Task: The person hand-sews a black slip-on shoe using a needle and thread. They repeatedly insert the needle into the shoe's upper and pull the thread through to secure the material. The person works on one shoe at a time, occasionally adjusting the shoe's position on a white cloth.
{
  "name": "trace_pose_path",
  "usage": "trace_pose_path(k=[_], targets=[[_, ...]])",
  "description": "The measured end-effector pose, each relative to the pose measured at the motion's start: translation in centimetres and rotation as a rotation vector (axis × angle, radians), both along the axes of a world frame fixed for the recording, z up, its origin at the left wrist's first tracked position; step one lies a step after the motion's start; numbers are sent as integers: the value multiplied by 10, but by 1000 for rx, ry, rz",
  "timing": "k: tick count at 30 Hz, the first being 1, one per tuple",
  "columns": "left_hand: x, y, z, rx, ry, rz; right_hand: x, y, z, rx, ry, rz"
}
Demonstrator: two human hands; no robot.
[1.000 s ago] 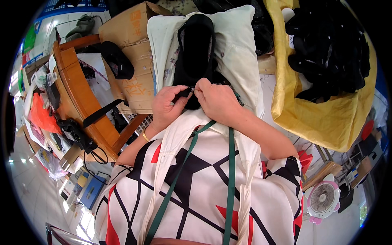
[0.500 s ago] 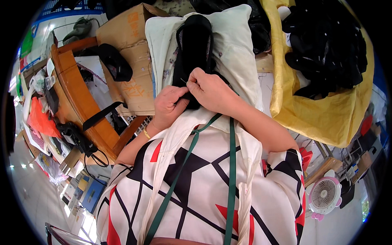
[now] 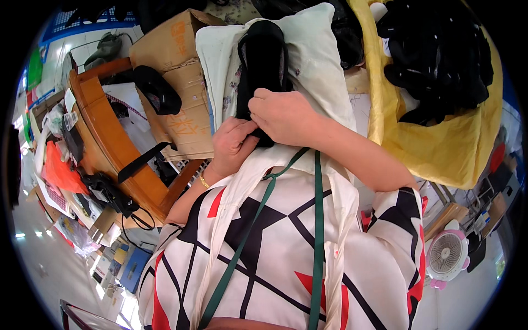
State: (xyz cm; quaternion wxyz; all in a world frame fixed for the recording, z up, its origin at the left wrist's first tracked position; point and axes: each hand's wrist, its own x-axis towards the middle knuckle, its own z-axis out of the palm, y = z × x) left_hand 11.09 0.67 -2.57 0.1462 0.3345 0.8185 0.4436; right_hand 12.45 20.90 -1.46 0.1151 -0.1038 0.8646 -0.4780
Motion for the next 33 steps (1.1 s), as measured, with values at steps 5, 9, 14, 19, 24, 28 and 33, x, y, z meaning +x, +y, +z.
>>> trace_pose_path(k=[5, 9, 14, 19, 24, 28, 33], targets=[[3, 0, -5, 16, -72, -15, -25, -18, 1, -278, 204, -184], [2, 1, 3, -55, -212, 71, -29, -2, 9, -620, -576, -323], [-2, -2, -1, 10, -182, 26, -37, 3, 21, -852, -740, -371], [-8, -3, 0, 18, -233, 6, -46, 3, 18, -1221, -621, -440], [-14, 2, 5, -28, -264, -12, -47, -6, 13, -1326, -690, -446], [-16, 5, 2, -57, -404, 42, -51, -9, 13, -1411, -691, -483], [-29, 11, -3, 5, -655, 139, -48, -16, 55, -1363, -557, -399]])
